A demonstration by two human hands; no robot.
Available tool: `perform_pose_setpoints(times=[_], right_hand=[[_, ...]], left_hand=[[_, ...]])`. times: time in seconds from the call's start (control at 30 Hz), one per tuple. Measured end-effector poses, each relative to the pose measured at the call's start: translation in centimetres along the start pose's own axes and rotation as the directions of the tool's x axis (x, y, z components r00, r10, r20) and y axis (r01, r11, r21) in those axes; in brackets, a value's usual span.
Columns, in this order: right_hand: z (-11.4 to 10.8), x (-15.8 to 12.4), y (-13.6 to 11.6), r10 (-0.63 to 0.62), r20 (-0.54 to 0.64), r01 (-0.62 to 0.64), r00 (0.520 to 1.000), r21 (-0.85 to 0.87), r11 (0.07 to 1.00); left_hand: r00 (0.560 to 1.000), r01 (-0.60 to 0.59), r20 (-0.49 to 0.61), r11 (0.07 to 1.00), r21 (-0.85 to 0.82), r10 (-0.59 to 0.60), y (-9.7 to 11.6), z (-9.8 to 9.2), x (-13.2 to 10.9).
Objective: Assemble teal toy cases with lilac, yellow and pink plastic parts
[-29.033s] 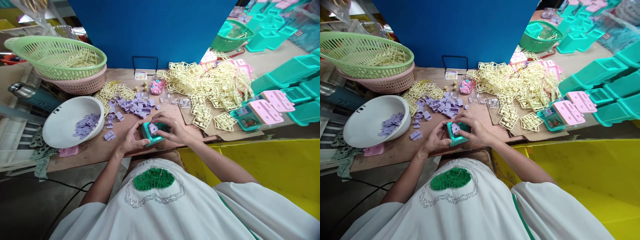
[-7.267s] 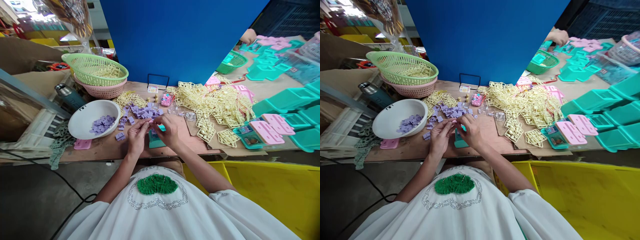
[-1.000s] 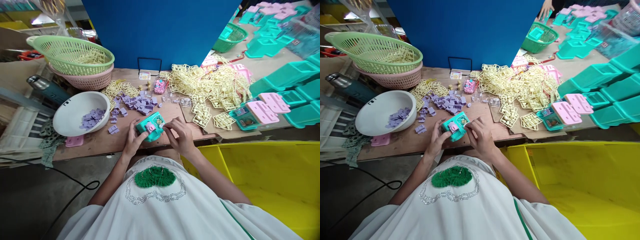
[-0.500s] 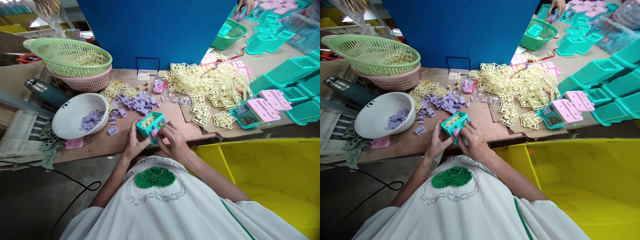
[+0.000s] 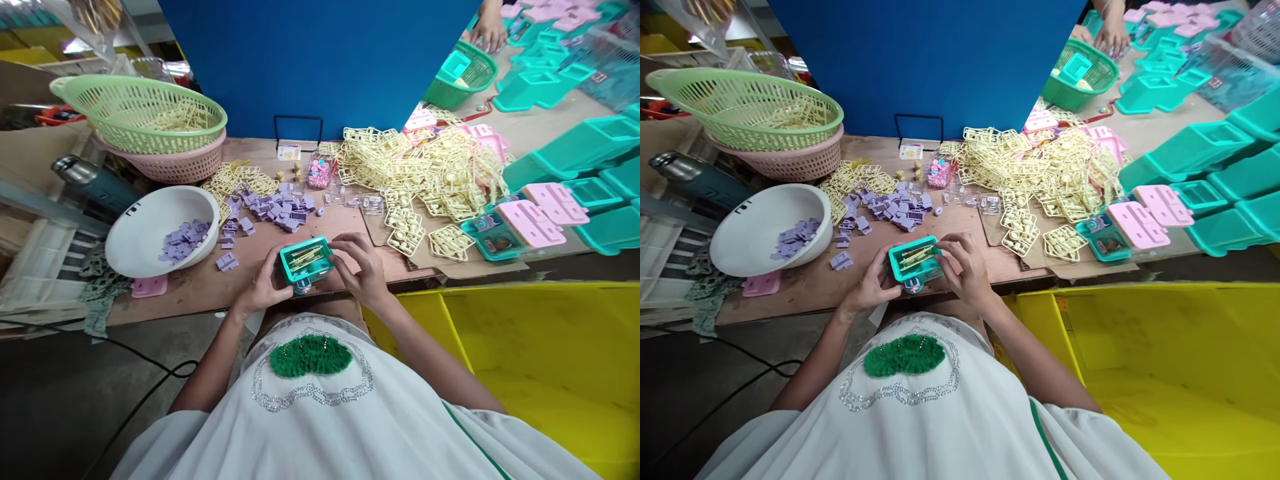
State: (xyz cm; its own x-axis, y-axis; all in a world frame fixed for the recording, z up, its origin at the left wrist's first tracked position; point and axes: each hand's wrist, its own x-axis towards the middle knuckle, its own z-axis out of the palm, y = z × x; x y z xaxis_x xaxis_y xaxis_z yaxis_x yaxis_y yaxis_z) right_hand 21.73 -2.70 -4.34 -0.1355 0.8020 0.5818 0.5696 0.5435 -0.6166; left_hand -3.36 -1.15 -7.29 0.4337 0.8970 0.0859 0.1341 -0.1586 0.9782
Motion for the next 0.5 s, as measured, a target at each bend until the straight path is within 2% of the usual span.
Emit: perform_pose_setpoints(times=[0.2,0.33,0.43,0.5], right_hand=[[-0.6,2.6,-0.8,-0.106,0.182,0.116,0.978,-0.046,0.992],[-0.5,3.2,-0.9,-0.135,0.293,0.154,0.947,-0.042,0.987],[-0.5,3.0,-0.5,-0.135,0.310,0.152,0.941,-0.032,0.988],[-0.4,2.8,-0.1,-0.114,0.296,0.146,0.948,-0.088,0.985]], left_hand=[[1.000,-0.005,-0.001,1.000,0.026,0.005,0.0,-0.3,0.0],[1.000,-0.026,-0.010,0.999,0.044,0.027,-0.2,-0.4,-0.1],[1.000,-0.030,-0.011,0.998,-0.051,0.029,-0.1,-0.4,-0.3],[1.000,-0.025,0.003,0.996,-0.091,0.026,0.1,-0.3,-0.5]])
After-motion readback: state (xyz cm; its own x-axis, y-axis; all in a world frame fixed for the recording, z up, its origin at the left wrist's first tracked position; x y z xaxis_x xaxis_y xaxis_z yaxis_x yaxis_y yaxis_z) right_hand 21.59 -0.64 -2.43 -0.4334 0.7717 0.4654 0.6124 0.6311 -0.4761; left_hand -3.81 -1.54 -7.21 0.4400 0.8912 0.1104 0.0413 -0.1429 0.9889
